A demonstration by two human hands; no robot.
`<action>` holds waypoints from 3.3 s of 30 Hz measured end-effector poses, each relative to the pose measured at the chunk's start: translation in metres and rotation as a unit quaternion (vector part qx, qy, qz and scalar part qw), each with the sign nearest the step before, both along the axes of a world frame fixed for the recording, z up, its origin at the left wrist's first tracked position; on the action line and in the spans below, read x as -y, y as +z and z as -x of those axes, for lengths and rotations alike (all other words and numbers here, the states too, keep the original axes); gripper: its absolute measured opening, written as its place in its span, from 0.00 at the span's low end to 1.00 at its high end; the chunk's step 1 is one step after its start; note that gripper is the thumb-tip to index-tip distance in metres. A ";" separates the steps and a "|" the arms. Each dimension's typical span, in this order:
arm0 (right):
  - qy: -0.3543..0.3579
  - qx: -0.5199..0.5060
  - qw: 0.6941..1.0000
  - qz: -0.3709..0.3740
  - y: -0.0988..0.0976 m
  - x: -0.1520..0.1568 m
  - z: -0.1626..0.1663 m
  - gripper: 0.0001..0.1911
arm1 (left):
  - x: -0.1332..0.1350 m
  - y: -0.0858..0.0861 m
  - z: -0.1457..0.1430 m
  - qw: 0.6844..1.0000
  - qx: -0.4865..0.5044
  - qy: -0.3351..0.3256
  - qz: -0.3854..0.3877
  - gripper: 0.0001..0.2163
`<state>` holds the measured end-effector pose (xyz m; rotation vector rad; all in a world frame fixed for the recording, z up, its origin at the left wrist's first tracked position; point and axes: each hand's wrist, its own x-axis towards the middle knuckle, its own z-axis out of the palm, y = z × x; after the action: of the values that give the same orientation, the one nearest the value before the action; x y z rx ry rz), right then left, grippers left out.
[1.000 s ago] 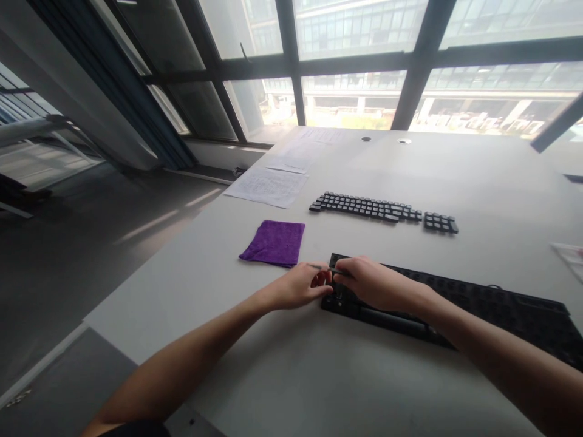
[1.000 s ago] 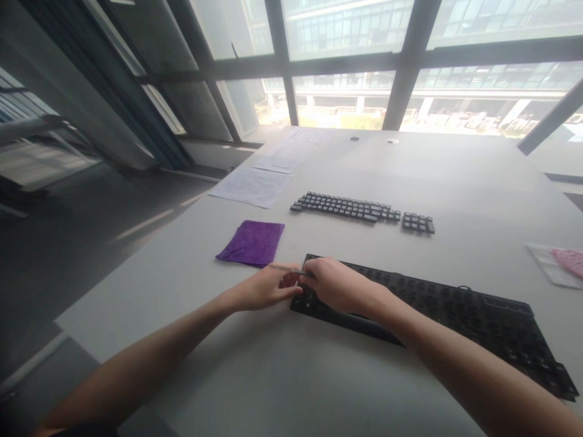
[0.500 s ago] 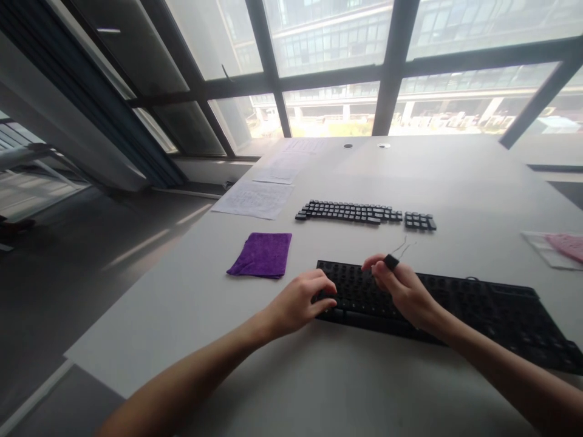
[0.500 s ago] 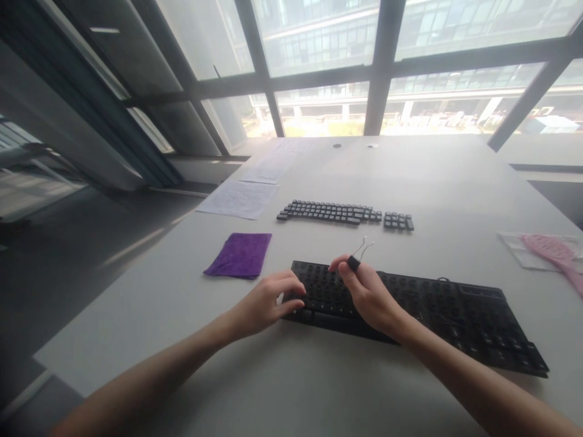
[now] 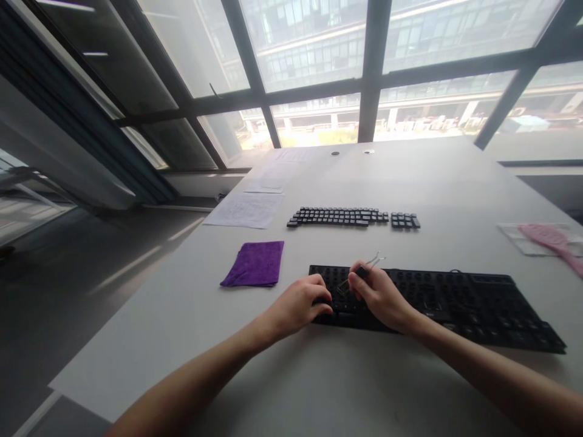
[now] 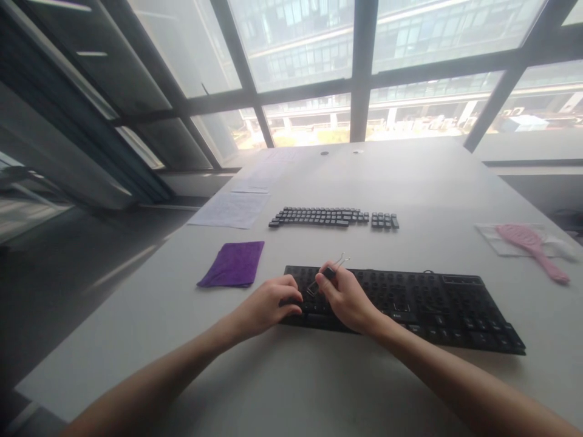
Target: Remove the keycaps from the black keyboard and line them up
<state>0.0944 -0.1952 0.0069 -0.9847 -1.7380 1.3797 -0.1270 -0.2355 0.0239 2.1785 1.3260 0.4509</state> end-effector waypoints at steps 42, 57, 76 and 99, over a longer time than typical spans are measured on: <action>0.063 0.115 0.981 -0.142 0.013 0.005 0.036 0.07 | 0.012 -0.030 0.013 0.989 0.134 0.029 -0.063 0.13; 0.084 0.009 0.983 -0.161 -0.007 0.016 0.026 0.08 | 0.014 -0.020 0.003 0.992 0.080 0.019 -0.093 0.05; -0.029 0.028 0.991 -0.129 -0.007 0.016 0.025 0.08 | 0.015 -0.013 -0.002 0.958 0.009 -0.041 -0.285 0.07; -0.069 -0.140 0.987 0.025 -0.009 0.001 0.027 0.14 | -0.110 -0.009 0.057 0.973 0.039 0.067 -0.217 0.03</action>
<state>0.0672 -0.1964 -0.0019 -0.8732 -1.4085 1.4023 -0.1838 -0.1253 0.0151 2.3900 1.4422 0.9468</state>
